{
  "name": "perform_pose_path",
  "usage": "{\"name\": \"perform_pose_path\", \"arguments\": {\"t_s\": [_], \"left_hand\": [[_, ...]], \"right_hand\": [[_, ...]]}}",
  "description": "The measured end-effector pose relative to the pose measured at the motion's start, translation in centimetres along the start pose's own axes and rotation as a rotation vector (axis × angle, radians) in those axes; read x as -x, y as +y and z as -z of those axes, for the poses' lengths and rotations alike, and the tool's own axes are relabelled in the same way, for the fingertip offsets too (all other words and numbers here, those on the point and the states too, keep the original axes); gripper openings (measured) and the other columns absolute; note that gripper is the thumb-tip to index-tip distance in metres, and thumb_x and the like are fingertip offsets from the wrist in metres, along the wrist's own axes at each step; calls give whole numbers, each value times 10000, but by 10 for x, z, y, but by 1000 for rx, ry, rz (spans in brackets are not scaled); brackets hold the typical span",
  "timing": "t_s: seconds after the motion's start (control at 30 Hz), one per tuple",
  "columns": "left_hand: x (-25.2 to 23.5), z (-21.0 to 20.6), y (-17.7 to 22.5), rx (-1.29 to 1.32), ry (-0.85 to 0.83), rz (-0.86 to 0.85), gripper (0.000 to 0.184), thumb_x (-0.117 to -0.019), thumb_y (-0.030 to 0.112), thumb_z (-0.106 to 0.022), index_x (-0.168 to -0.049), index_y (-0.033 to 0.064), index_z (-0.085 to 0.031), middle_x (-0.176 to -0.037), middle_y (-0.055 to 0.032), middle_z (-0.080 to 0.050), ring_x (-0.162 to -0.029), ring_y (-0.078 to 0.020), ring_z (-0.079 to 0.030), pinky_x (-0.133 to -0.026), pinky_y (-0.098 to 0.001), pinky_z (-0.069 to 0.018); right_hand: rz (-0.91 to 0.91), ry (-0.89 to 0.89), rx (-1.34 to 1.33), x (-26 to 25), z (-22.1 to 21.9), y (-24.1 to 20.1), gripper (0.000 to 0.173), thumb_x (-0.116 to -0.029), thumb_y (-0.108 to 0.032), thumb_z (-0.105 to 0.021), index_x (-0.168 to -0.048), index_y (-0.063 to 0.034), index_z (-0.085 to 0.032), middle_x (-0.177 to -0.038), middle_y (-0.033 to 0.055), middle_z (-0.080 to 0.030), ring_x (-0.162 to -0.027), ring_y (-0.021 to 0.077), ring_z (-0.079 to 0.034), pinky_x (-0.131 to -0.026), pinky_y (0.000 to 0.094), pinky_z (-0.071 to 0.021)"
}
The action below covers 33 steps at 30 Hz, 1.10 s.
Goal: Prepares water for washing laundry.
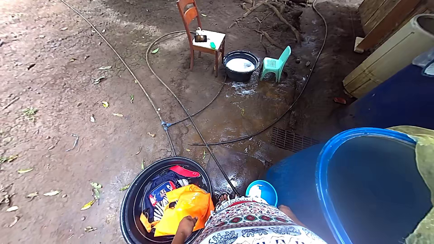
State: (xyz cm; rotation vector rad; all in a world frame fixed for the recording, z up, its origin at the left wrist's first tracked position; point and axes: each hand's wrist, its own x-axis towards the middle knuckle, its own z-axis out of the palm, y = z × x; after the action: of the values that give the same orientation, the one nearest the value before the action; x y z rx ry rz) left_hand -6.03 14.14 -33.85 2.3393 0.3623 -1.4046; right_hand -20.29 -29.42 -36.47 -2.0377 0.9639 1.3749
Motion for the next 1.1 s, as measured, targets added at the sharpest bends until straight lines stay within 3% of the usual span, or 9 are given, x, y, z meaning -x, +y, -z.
{"name": "perform_pose_path", "arguments": {"t_s": [0.8, 0.97, 1.1], "left_hand": [[-30, 1, -13, 7, 29, -26, 419, -1073, 352, -538, -996, -41, -662, -987, -197, -684, -962, -307, -658, -907, -504, -498], [2, 15, 8, -9, 19, -16, 394, -1084, 315, -524, -1010, -48, -657, -1010, -205, -671, -988, -309, -640, -914, -496, -479], [0, 15, 6, -18, 19, -16, 396, -1082, 321, -527, -1011, -46, -659, -1012, -204, -674, -988, -303, -645, -917, -494, -482]], "right_hand": [[-2, 15, -3, -17, -5, 4, 501, -999, -439, -593, -1257, -17, -670, -1348, 180, -656, -1302, 301, -607, -1069, 514, -485], [-24, 24, -7, -12, -4, 2, 507, -979, -448, -618, -1236, -16, -681, -1335, 181, -663, -1291, 309, -614, -1055, 525, -493], [-30, 31, -15, -9, -5, 1, 514, -967, -462, -623, -1224, -20, -685, -1318, 177, -672, -1277, 306, -625, -1041, 522, -504]]}}
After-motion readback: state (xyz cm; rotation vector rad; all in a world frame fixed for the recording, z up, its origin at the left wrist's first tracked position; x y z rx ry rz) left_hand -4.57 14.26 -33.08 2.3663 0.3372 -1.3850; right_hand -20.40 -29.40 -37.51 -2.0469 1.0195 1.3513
